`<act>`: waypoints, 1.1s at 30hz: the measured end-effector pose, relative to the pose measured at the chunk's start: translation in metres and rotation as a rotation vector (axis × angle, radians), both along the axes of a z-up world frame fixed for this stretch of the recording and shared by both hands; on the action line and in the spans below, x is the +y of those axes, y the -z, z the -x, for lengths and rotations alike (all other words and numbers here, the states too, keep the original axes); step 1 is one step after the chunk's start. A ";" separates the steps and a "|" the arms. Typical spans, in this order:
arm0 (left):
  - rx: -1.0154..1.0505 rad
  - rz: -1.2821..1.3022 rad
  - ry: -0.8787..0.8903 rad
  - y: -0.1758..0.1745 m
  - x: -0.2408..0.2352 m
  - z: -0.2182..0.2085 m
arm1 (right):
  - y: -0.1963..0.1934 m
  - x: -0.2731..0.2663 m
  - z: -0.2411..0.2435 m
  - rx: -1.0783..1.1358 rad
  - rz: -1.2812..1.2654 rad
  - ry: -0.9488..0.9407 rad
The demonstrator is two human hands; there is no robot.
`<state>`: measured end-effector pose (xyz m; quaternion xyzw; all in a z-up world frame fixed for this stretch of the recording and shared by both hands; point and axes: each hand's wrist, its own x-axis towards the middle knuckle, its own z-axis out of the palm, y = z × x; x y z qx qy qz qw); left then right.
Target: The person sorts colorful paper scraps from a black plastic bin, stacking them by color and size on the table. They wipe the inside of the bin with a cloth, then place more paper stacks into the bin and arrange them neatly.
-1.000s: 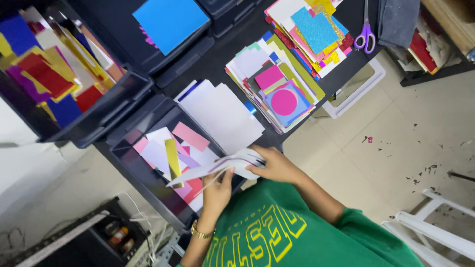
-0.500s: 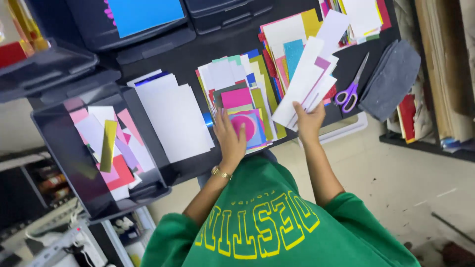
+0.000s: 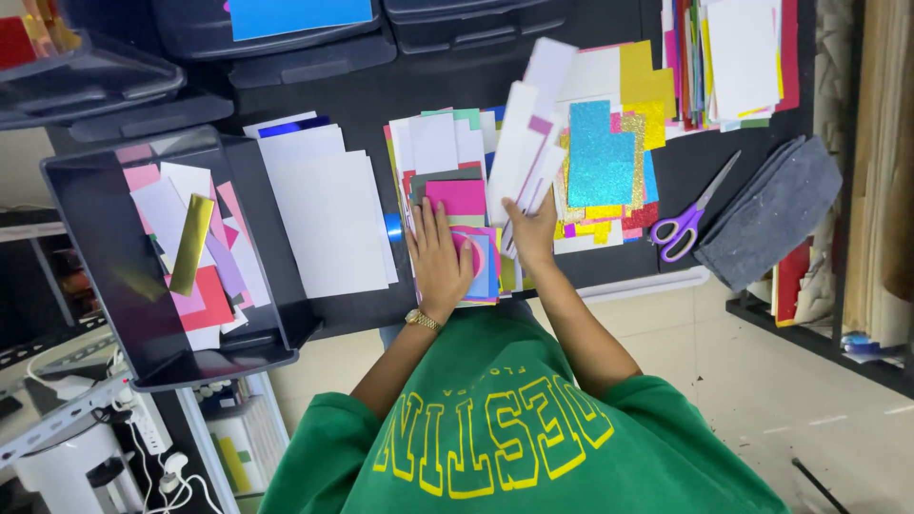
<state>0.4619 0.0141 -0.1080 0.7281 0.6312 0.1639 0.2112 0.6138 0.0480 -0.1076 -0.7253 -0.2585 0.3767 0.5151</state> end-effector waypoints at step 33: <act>-0.205 0.121 -0.041 -0.005 0.006 0.008 | -0.069 -0.047 0.047 0.220 0.287 -0.348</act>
